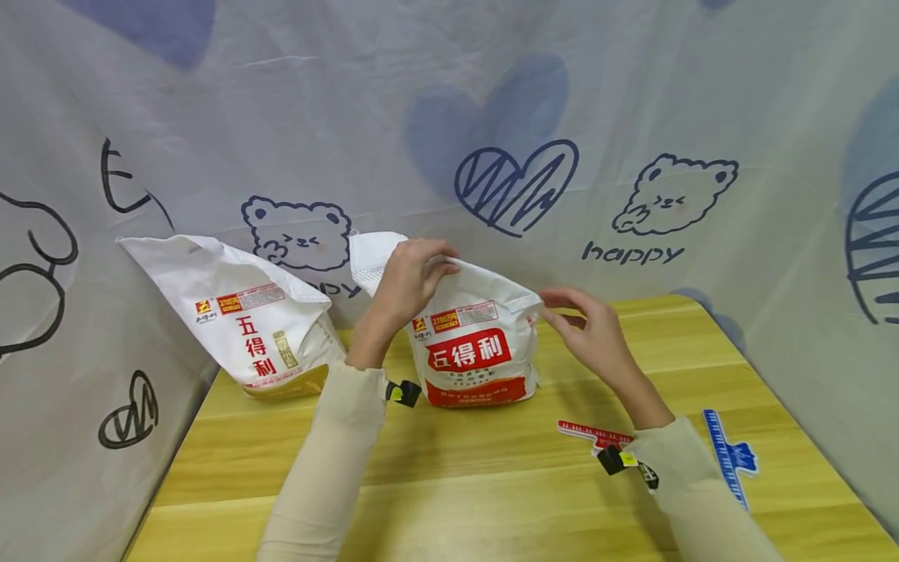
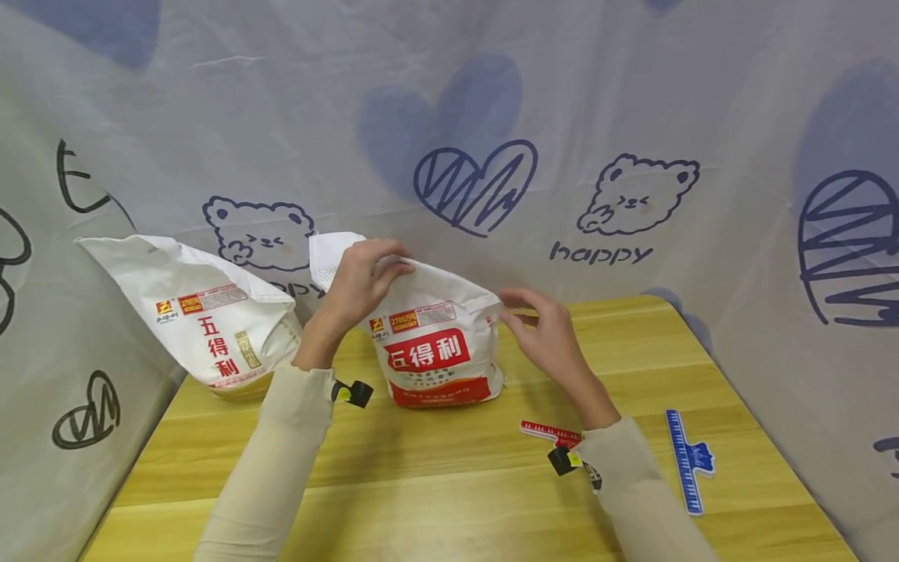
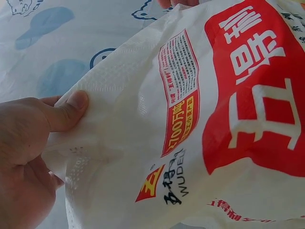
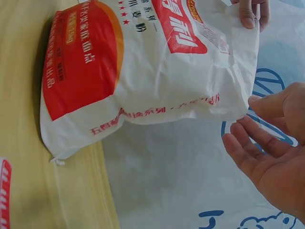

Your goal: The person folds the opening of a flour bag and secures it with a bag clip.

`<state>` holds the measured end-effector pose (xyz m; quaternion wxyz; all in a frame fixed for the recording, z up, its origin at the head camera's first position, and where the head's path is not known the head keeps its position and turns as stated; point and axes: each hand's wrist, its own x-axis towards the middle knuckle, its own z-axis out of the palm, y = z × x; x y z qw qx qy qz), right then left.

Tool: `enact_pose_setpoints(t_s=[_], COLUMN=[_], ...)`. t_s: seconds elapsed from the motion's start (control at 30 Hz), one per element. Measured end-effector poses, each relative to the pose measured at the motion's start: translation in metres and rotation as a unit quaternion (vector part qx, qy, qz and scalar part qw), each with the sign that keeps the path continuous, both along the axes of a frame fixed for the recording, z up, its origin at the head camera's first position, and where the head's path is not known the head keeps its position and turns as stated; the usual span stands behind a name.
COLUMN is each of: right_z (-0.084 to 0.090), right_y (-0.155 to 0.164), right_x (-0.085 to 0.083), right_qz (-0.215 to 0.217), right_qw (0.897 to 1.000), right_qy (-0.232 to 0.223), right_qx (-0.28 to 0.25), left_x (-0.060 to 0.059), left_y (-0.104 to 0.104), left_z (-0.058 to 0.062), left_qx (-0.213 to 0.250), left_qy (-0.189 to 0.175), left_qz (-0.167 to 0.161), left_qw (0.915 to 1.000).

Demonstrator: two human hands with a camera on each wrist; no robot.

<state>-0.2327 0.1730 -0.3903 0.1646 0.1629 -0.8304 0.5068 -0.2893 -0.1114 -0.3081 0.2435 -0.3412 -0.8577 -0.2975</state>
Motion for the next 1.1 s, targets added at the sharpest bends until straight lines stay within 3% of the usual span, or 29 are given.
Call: enact_pose_setpoints(t_s=[0.23,1.1], right_z=[-0.007,-0.046], right_y=[0.006,0.03], right_x=[0.009,0.041], right_qz=[-0.006,0.037], right_qw=[1.0,0.99], right_qy=[-0.014,-0.053], right_qx=[0.019,0.122], left_x=[0.0,-0.004], left_y=[-0.002,-0.001], left_z=[-0.001,-0.003], left_qx=[0.0,0.006], left_qy=[0.004,0.009], left_qz=[0.004,0.0], left_qw=[1.0,0.9999])
